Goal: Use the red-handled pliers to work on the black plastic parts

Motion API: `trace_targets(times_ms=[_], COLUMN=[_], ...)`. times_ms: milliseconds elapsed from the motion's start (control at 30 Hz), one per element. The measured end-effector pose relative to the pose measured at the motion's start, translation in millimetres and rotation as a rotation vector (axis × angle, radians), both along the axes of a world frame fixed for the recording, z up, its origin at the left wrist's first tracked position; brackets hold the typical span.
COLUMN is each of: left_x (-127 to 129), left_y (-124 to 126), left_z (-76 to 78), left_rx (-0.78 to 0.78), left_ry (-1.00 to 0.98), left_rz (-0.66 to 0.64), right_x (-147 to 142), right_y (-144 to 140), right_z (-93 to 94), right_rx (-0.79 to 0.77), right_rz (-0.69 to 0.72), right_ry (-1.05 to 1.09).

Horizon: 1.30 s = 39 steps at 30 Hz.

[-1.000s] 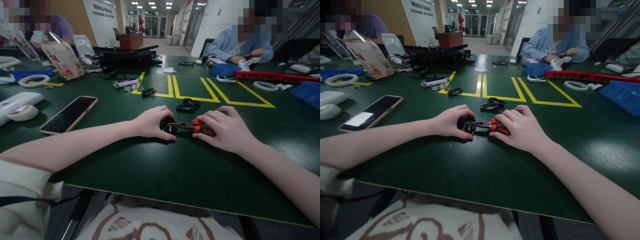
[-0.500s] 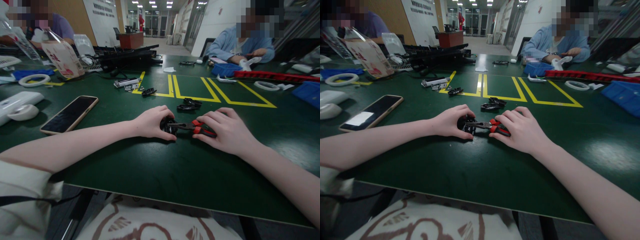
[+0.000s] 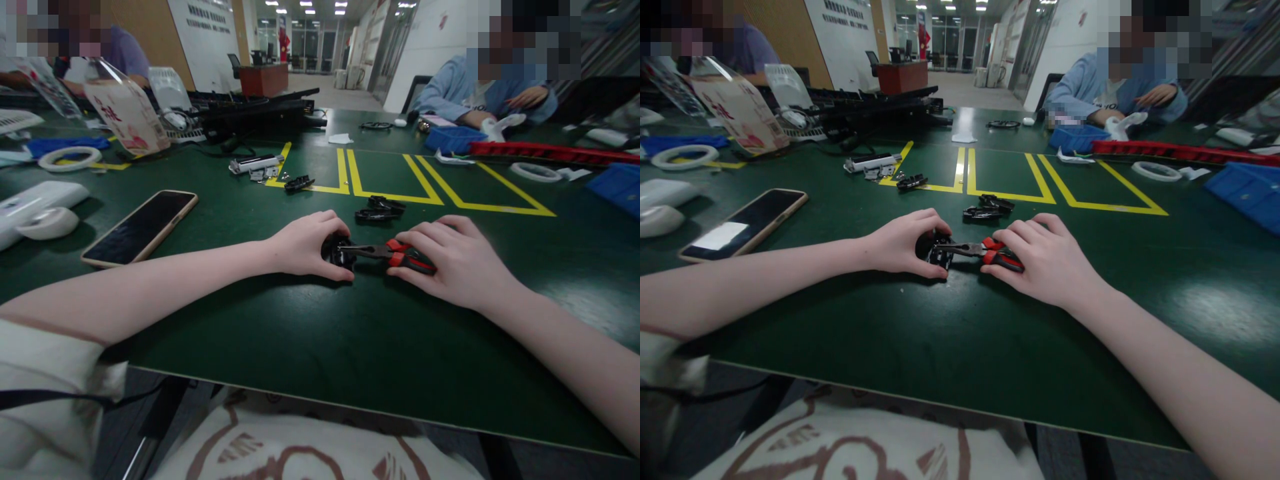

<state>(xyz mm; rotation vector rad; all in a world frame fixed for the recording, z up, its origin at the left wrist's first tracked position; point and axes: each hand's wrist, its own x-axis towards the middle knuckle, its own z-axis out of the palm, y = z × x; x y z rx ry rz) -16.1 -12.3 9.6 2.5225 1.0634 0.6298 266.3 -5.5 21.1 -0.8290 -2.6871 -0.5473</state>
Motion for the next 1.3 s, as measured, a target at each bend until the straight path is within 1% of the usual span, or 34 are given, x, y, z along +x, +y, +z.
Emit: trace_targets(times_ms=[400,700,900,1300], left_x=[-0.2,0.1,0.2,0.8], left_y=[-0.1,0.5,0.2,0.0], left_z=[-0.4,-1.4,-1.2,0.4], left_rx=[0.005,0.018,0.013,-0.004], left_ry=[-0.007,-0.007,-0.006,-0.002], left_rz=[-0.002,-0.005,-0.001,0.011], right_x=[1.7,2.4,2.1,1.5], right_y=[2.3,3.9,3.1,0.9], right_z=[-1.8,-5.4,-4.8,-4.1], right_rx=[-0.017,0.045,0.039,0.114], right_rz=[0.019,0.054,0.068,0.078], right_ry=[0.012,-0.012,-0.007,-0.022])
